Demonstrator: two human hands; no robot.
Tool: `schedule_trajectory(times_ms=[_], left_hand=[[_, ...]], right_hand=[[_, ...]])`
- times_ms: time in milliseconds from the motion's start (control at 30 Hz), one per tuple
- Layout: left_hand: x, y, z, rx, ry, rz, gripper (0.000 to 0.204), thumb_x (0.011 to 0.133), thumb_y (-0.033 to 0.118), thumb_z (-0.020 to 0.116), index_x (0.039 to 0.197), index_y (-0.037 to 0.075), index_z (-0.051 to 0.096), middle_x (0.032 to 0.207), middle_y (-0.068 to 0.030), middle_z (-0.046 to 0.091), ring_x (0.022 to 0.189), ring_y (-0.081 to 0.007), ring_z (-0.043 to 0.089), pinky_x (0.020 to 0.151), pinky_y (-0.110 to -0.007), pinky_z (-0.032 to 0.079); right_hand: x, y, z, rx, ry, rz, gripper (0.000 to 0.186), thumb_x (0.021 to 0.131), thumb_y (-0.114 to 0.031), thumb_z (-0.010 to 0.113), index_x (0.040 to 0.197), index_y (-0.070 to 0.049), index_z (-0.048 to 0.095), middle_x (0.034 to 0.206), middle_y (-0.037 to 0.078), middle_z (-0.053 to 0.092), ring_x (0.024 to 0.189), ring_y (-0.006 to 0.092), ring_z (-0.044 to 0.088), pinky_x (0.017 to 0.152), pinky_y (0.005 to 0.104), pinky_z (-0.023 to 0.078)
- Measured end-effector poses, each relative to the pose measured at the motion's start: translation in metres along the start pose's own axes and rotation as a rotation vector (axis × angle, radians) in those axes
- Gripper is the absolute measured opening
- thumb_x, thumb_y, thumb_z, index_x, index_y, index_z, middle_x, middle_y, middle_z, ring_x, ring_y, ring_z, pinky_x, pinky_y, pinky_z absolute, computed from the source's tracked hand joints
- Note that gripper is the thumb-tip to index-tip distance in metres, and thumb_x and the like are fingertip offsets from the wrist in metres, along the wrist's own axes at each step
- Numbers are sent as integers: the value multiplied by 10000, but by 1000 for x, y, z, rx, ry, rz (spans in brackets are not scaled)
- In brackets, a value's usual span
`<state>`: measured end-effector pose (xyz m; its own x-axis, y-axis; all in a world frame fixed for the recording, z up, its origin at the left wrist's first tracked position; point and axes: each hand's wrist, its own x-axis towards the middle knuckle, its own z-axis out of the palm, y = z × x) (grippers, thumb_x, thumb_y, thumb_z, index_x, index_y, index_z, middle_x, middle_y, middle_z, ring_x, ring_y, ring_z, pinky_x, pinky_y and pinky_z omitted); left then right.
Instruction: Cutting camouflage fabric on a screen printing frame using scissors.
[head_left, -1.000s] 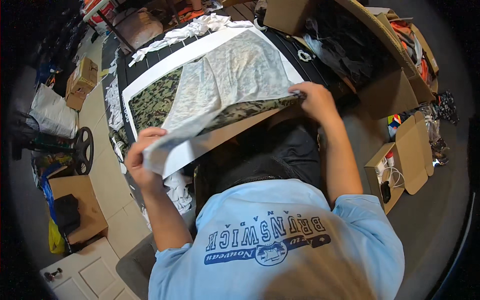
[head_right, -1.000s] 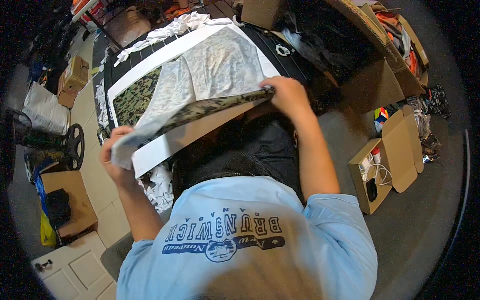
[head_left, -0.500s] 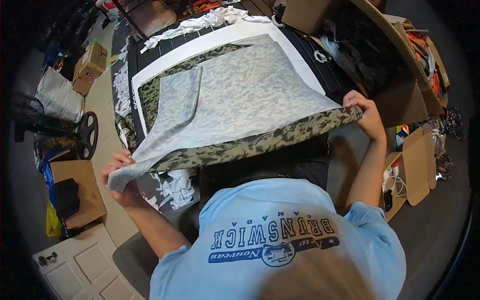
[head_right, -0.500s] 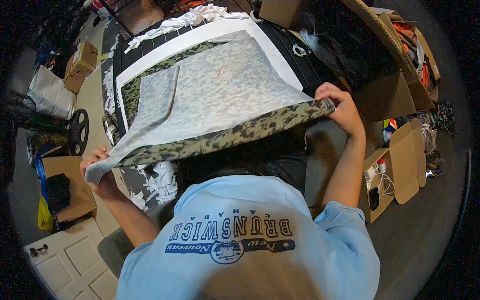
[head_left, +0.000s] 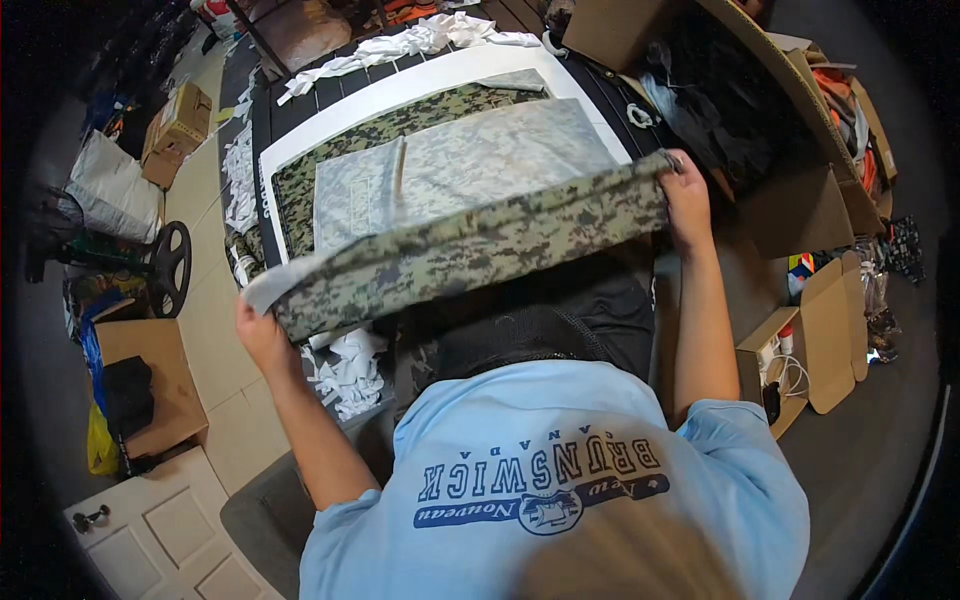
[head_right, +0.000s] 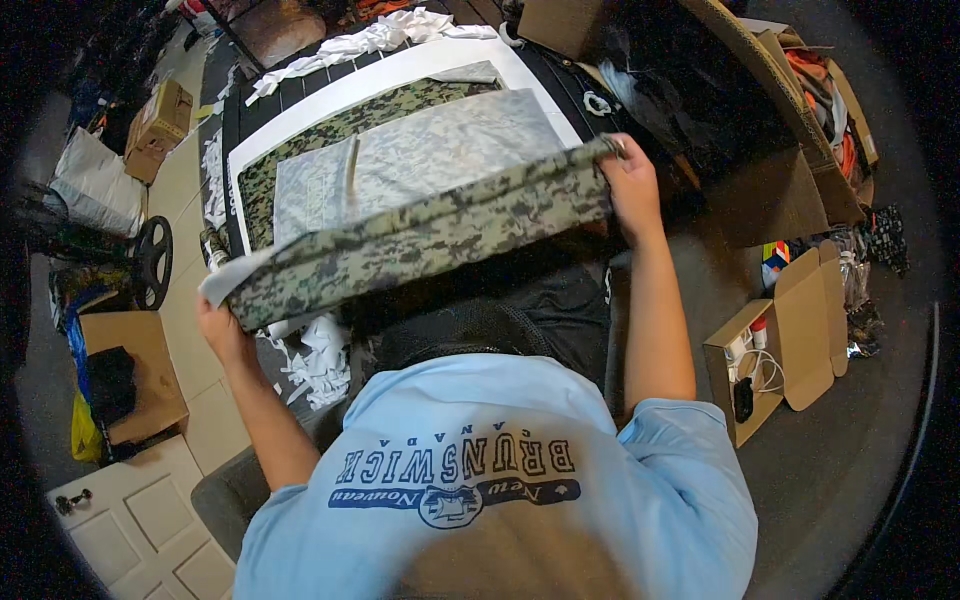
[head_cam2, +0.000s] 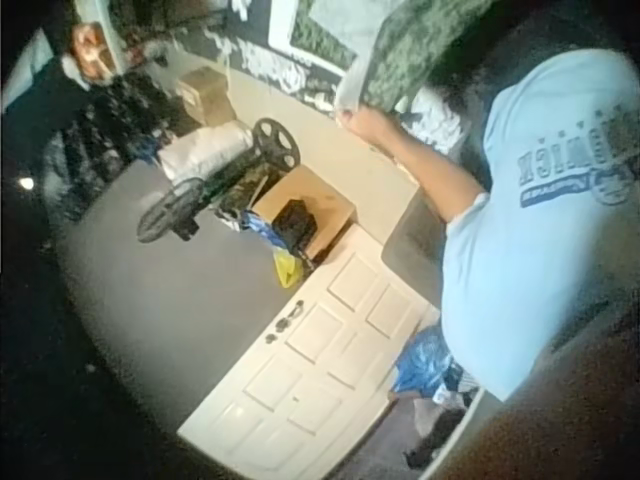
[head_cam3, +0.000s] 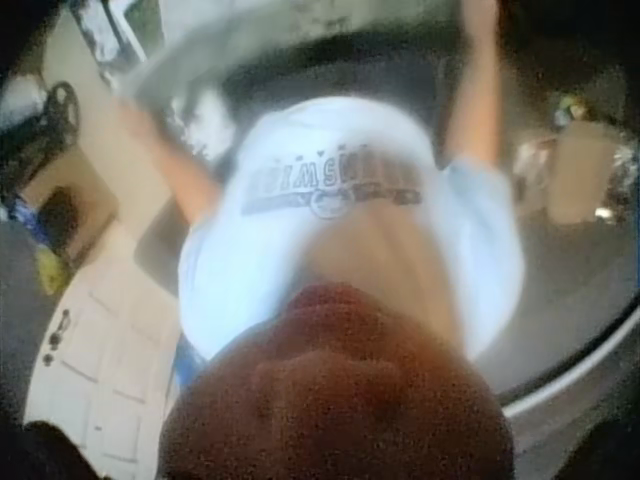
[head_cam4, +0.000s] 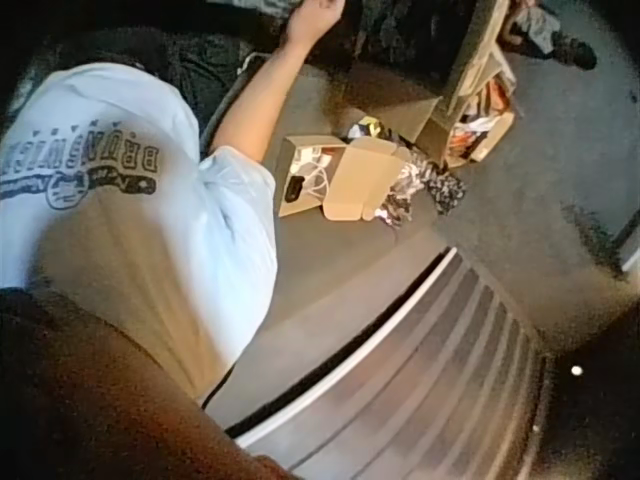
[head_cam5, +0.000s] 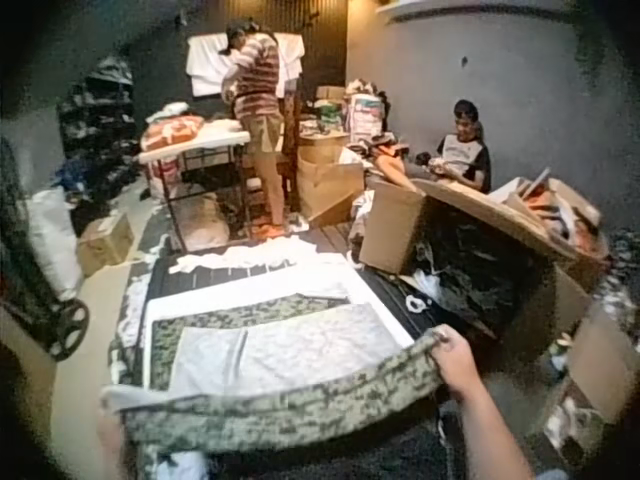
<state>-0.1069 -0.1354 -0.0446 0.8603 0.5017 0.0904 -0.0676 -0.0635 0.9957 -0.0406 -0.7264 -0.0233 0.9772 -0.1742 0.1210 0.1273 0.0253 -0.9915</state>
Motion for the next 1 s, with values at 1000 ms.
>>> schedule_trajectory(times_ms=[1000], left_hand=[[24,-28,36,133,-420,-432,440,896,49,731,1302,48,560,815,17,614,659,-60,513,602,-175,383]], right_hand=[[-8,54,-18,-417,-50,290,483,841,-73,754,1298,-58,597,790,36,657,680,118,566,630,244,454]])
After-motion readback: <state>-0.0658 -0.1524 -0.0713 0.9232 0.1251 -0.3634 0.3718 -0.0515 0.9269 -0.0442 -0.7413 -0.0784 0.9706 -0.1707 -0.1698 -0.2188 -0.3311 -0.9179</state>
